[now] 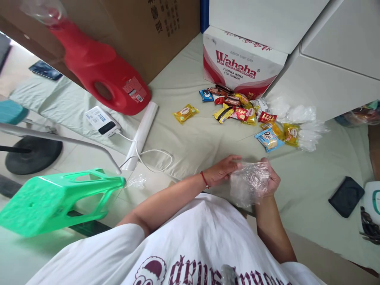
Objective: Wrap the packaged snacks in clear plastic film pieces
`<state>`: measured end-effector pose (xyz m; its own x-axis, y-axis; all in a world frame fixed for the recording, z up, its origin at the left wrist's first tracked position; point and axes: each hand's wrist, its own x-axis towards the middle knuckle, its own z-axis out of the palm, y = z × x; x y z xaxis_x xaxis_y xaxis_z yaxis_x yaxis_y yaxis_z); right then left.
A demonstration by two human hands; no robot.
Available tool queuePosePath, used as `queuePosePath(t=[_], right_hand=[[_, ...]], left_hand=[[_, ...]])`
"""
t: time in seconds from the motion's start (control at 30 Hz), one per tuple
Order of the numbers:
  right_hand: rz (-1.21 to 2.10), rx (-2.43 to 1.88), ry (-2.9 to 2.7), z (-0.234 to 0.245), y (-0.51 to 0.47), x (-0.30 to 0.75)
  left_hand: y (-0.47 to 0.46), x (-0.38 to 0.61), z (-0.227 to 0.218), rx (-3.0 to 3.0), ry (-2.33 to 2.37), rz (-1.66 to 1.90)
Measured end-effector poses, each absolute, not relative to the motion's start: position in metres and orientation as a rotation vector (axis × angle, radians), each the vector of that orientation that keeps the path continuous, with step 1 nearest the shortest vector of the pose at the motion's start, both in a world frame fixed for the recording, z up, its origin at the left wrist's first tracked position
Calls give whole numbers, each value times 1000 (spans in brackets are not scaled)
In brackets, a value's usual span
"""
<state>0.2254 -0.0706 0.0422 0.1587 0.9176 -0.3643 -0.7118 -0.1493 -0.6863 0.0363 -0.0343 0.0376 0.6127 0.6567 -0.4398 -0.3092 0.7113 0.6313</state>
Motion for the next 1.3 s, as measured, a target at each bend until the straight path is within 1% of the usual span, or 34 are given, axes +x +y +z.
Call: queuePosePath(t=[0.07,0.13,0.2,0.27,0.33,0.43,0.57,0.63,0.77,0.83,0.93,1.0,1.03,1.13,1.17,1.2,1.23,1.3], right_hand=[[1475,-1012,-338,44,-68,226],[1480,-1053,-387,49,-67,231],[1493,-1042,-382,55,-68,238],[1479,-1012,-325,60,-68,244],[1456,-963,-234,63,-67,247],[1447,-845,-91,64,-63,245],[1489,-742,-3,63,-59,240],[1499,-793,-18,65,-60,241],[1533,-1056,-176,72,-69,253],[1568,-1184,-314,76,-73,263],[1604,-1354,-567,82,-72,282],[1478,-1480,-783,84,-69,292],[1321,-1549,-906,85,-67,296],[686,-1635,-1232,89,-66,289],[565,-1612,-1325,89,-66,280],[533,-1575,-1420,89,-67,269],[585,-1534,-1516,86,-67,255],[797,-1456,-1640,78,-66,226]], left_hand=[[-29,38,31,613,776,574],[-22,33,24,663,950,639],[-17,24,22,750,1180,805],[-21,17,25,910,1275,970],[-33,17,32,1127,1133,1003],[-57,30,40,1402,884,900],[-65,45,44,1501,917,869],[-56,42,45,1487,909,903],[-30,22,48,1332,1021,1010],[-20,8,47,1269,1037,985],[-12,-11,46,1156,1011,854],[-9,-19,46,1043,1018,810],[-8,-22,45,990,1031,816],[-8,-22,44,887,1062,854],[-8,-20,43,870,1063,857],[-8,-18,42,859,1061,854],[-9,-16,41,848,1055,850],[-9,-13,39,821,1040,848]])
